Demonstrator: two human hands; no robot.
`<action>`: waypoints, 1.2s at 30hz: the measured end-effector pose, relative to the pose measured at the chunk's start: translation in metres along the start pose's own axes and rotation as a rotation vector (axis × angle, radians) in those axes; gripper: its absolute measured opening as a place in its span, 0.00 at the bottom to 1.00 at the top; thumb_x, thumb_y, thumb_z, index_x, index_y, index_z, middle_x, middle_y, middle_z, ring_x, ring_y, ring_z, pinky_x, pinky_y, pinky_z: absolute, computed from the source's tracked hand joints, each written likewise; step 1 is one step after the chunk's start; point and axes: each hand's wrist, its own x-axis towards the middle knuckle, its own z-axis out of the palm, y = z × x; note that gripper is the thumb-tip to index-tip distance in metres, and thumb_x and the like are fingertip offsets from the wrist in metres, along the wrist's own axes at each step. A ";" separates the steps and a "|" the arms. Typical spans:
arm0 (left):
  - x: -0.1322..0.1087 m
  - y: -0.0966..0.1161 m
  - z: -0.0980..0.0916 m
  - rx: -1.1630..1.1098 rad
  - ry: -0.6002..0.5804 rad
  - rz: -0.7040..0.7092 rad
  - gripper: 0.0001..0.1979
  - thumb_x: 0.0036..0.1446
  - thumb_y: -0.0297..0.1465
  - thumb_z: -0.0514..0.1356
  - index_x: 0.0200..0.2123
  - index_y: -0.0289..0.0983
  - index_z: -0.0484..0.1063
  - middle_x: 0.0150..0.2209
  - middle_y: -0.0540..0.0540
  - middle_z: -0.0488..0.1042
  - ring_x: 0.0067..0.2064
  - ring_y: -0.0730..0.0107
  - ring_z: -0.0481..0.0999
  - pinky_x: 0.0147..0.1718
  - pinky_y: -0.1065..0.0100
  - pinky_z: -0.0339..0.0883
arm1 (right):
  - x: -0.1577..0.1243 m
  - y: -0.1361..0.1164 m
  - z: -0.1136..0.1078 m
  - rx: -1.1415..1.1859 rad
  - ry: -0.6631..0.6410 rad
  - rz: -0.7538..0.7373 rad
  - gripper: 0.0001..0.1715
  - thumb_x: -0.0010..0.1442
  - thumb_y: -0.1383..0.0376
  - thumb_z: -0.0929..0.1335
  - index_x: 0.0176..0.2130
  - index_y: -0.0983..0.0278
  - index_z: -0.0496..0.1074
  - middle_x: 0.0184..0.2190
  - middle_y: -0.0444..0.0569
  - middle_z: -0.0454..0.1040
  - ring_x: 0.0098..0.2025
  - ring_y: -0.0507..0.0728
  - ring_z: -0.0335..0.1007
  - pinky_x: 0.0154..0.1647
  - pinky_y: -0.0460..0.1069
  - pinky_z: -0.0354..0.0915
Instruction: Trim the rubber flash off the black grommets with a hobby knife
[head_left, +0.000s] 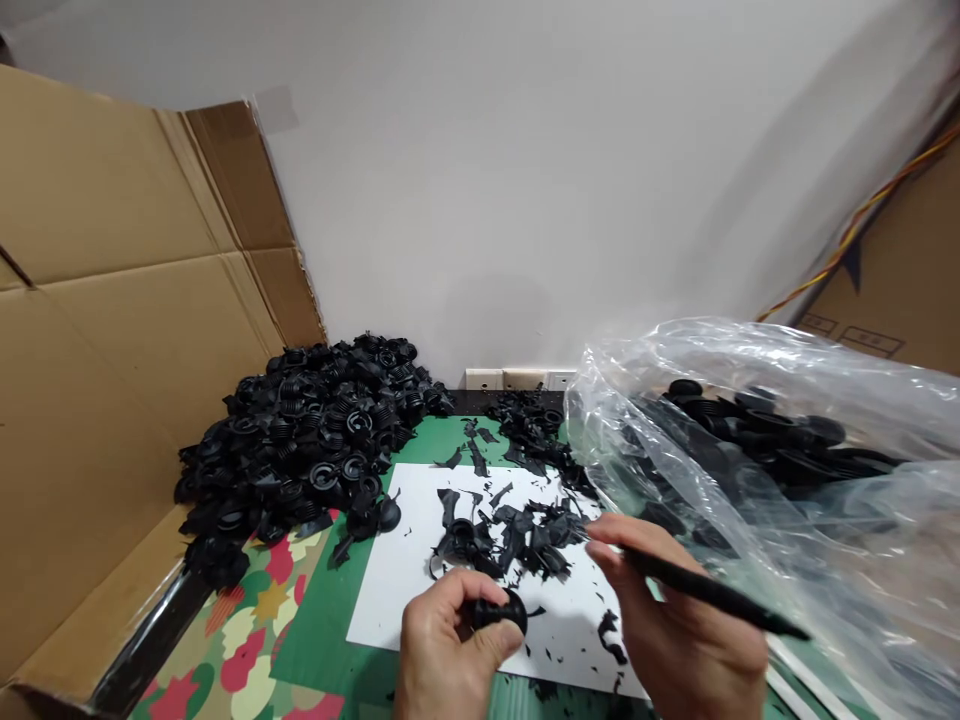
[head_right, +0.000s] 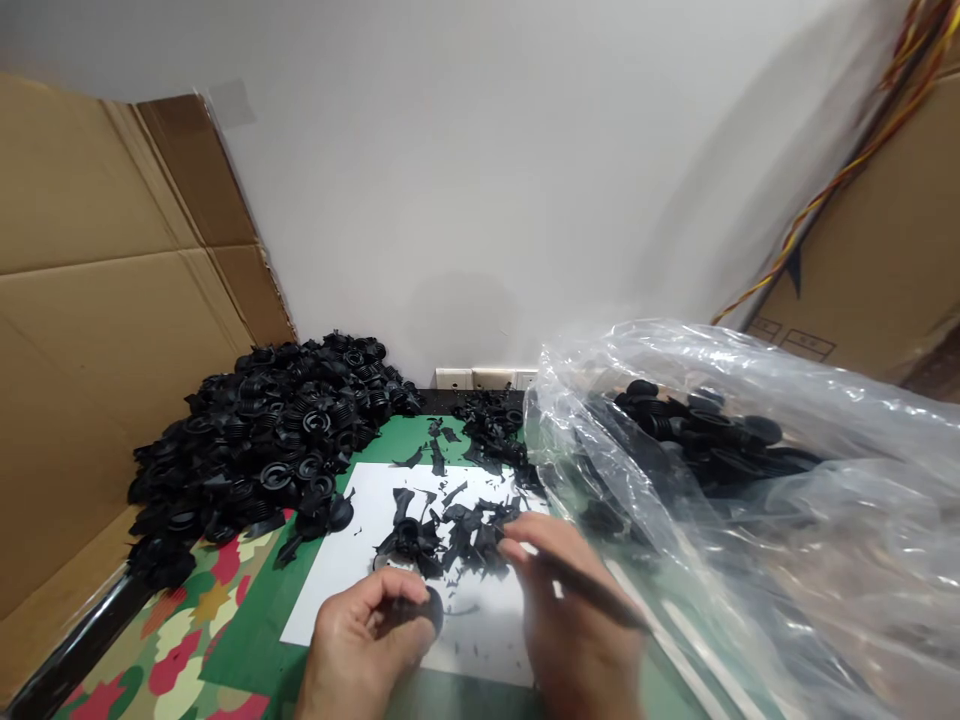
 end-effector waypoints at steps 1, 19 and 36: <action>0.001 0.000 0.000 -0.009 0.006 -0.014 0.08 0.32 0.21 0.61 0.21 0.36 0.75 0.18 0.53 0.68 0.20 0.75 0.61 0.19 0.74 0.55 | 0.001 0.002 -0.002 0.020 0.006 0.132 0.04 0.52 0.64 0.70 0.33 0.57 0.74 0.28 0.46 0.76 0.27 0.56 0.70 0.30 0.50 0.67; 0.010 -0.005 -0.002 -0.090 -0.003 -0.100 0.07 0.32 0.22 0.62 0.22 0.34 0.73 0.14 0.55 0.67 0.17 0.78 0.63 0.17 0.76 0.56 | -0.021 -0.018 0.013 0.432 -0.193 0.577 0.10 0.47 0.57 0.72 0.28 0.61 0.75 0.27 0.46 0.74 0.17 0.48 0.58 0.14 0.43 0.54; 0.008 -0.001 0.001 -0.076 0.026 -0.037 0.07 0.31 0.21 0.63 0.20 0.34 0.74 0.16 0.54 0.69 0.19 0.77 0.62 0.18 0.77 0.55 | -0.028 -0.006 0.015 0.358 -0.280 0.326 0.07 0.53 0.59 0.69 0.31 0.60 0.75 0.29 0.47 0.73 0.22 0.52 0.66 0.13 0.43 0.59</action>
